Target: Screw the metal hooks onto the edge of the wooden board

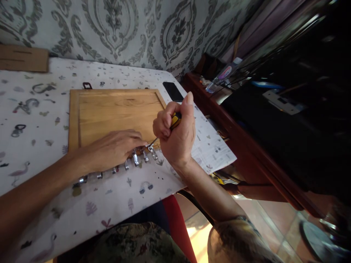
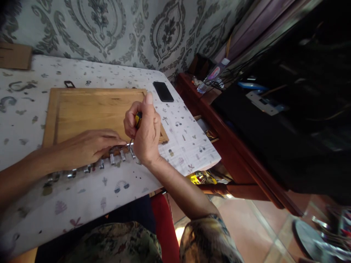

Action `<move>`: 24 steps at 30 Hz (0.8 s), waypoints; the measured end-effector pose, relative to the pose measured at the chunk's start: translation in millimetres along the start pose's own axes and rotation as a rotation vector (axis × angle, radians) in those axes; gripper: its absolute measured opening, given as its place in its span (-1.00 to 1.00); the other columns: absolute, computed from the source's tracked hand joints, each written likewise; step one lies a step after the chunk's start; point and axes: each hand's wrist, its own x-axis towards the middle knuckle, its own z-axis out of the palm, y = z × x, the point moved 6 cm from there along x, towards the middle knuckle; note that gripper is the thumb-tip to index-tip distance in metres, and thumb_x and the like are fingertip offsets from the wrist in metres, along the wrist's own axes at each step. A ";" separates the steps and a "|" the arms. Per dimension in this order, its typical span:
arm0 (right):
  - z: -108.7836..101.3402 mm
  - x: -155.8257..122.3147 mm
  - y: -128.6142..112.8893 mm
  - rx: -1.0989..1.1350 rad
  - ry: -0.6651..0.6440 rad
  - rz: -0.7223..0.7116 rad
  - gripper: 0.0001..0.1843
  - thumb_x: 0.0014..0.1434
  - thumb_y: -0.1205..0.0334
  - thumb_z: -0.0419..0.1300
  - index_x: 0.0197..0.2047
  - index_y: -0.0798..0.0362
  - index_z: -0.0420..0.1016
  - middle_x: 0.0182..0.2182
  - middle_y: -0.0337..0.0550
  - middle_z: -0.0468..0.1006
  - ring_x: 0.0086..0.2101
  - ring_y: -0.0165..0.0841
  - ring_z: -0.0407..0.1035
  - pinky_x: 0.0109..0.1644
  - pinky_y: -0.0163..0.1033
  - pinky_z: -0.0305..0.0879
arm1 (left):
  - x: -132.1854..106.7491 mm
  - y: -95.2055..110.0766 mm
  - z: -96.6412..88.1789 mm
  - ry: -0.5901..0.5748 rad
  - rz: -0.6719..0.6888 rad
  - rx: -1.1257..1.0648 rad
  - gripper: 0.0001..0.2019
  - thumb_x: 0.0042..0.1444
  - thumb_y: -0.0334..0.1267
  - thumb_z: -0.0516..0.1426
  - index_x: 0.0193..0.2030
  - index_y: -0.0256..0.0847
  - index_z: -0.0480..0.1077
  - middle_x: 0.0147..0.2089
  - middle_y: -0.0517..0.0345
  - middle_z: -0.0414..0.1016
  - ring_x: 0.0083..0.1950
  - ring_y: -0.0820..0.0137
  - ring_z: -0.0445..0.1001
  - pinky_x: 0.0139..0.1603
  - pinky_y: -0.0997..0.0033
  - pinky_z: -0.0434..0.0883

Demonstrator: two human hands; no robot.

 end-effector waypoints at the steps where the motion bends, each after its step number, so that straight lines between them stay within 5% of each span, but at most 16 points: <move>1: 0.7 -0.1 -1.0 0.036 0.000 0.004 -0.24 0.22 -0.63 -0.38 -0.56 -0.12 -0.06 -0.71 -0.33 -0.03 -0.68 -0.38 0.02 -0.66 -0.23 0.10 | -0.1 -1.0 -0.1 0.004 -0.004 0.000 -0.69 0.43 -0.34 0.01 -0.08 -0.11 0.61 -0.02 0.11 0.64 -0.01 0.30 0.58 0.01 0.34 0.44; 6: 3.8 -1.0 -2.9 0.289 0.008 0.044 -0.24 0.30 -0.55 -0.13 -0.59 -0.07 0.04 -0.71 -0.39 -0.10 -0.68 -0.45 -0.13 -0.65 -0.29 -0.10 | -0.4 -3.4 -0.6 0.027 -0.017 -0.011 -0.67 0.44 -0.32 -0.01 0.02 -0.09 0.61 0.08 0.11 0.64 0.08 0.29 0.57 0.10 0.33 0.43; 11: 3.8 -1.1 -10.3 0.355 0.006 0.045 -0.24 0.31 -0.50 0.00 -0.62 -0.05 0.10 -0.71 -0.39 -0.10 -0.67 -0.46 -0.19 -0.60 -0.26 -0.16 | -0.2 -1.7 -0.4 -0.013 -0.007 -0.027 -0.67 0.41 -0.34 -0.01 -0.10 -0.11 0.61 -0.06 0.12 0.61 -0.04 0.33 0.56 -0.04 0.38 0.41; 18: -4.8 0.3 -25.4 0.209 0.051 0.006 -0.21 0.28 -0.58 -0.16 -0.62 -0.08 -0.01 -0.71 -0.34 -0.13 -0.66 -0.40 -0.19 -0.58 -0.19 -0.11 | -0.5 -0.2 -1.1 -0.028 0.018 -0.066 -0.67 0.39 -0.40 -0.01 -0.08 -0.12 0.59 -0.09 0.14 0.56 -0.07 0.36 0.53 -0.08 0.39 0.34; 24: -8.1 2.5 -14.0 0.163 0.067 0.061 -0.15 0.09 -0.75 -0.29 -0.62 -0.09 -0.04 -0.72 -0.34 -0.15 -0.66 -0.39 -0.20 -0.59 -0.20 -0.14 | -0.7 -2.1 0.6 -0.005 0.023 -0.080 -0.69 0.42 -0.39 0.01 -0.03 -0.13 0.60 -0.12 0.16 0.55 -0.09 0.39 0.53 -0.08 0.41 0.34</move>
